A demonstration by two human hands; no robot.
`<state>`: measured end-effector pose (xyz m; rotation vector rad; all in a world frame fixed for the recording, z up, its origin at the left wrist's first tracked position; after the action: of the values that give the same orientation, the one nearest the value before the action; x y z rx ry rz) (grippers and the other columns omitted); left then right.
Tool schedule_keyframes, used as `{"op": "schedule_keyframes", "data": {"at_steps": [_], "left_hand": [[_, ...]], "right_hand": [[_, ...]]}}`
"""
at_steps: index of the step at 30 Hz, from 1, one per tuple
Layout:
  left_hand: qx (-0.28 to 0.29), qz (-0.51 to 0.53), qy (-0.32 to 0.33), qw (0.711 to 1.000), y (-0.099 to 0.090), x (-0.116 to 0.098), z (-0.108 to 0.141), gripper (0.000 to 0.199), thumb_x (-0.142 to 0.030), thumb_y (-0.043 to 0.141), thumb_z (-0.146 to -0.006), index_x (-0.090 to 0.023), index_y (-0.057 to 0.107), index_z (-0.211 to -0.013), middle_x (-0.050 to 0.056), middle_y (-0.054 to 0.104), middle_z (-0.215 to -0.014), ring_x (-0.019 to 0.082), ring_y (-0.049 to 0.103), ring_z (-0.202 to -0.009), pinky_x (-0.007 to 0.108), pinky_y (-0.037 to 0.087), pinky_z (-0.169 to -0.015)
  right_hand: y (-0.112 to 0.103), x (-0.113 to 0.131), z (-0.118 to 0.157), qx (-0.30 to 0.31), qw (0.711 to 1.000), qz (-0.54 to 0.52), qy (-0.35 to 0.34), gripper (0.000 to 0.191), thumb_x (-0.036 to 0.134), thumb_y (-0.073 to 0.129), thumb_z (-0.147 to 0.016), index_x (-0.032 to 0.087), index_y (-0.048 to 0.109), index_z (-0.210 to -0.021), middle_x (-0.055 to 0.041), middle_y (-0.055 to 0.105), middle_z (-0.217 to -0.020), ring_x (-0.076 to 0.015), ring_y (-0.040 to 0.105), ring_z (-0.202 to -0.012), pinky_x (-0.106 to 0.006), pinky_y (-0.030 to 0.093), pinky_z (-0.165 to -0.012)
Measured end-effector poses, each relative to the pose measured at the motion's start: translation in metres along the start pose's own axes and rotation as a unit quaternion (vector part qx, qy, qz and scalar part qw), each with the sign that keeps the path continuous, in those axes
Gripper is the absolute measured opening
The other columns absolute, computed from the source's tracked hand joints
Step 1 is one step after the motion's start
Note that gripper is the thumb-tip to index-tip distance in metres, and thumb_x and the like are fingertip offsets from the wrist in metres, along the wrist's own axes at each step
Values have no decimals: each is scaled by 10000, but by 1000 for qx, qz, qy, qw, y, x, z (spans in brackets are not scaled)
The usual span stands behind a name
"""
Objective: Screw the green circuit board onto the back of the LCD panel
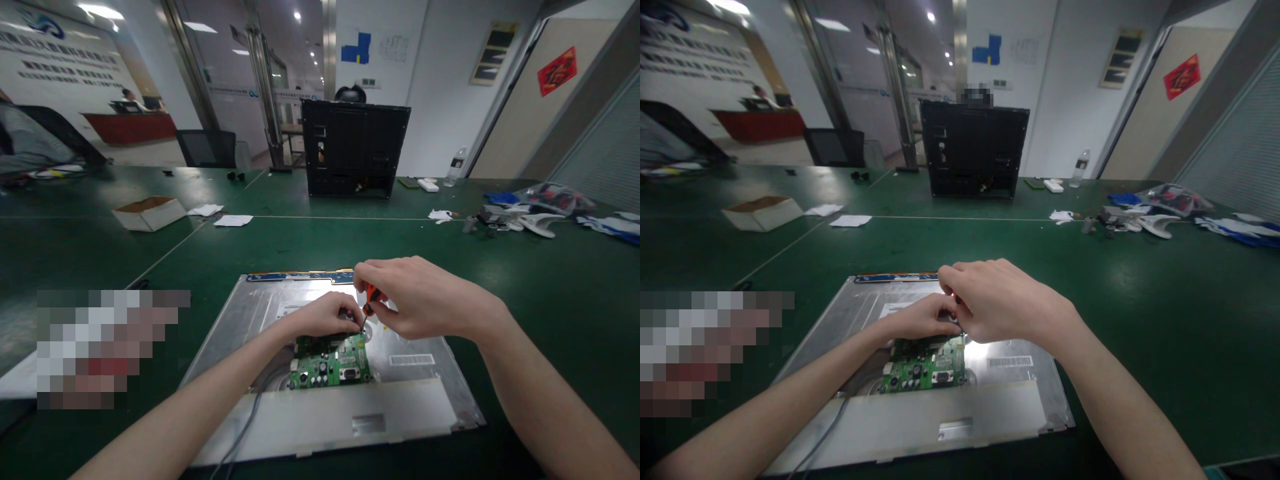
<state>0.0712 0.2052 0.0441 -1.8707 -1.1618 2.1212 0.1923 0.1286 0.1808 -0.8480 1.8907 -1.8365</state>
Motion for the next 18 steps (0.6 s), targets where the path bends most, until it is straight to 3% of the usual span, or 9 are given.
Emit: {"op": "schedule_keyframes", "data": {"at_steps": [7,14,18], "left_hand": [[1,1,1,1000,0,1,-1,108,-108,666,-759,-165,732,-821,7,712,-810,171,628,-780,253,455,-719],[-6,-7,-2,1000,0,0,0,88,-108,662,-750,-160,721,-791,1,692,-785,164,621,-751,244,443,-701],[-7,-8,-1,1000,-1,0,0,94,-112,658,-753,-162,727,-792,-2,687,-768,164,612,-744,239,430,-682]], "right_hand": [[2,-4,-2,-6,1000,8,25,126,205,485,-891,184,512,-1012,-22,652,-851,-143,520,-642,-268,298,-544],[2,-6,-7,-18,995,84,43,162,345,519,-940,210,582,-876,-12,659,-737,-159,543,-609,-271,239,-510],[1,-4,-4,-9,998,47,27,93,281,545,-905,207,590,-940,-13,678,-825,-158,562,-667,-268,271,-528]]}}
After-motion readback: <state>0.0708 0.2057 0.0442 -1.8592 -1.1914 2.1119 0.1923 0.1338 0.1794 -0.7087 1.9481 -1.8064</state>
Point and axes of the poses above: each hand's wrist, its own z-axis away from the middle knuckle, its own y-axis out of the palm, x = y × z, the point moved 4 cm from there along -z, towards the middle knuckle
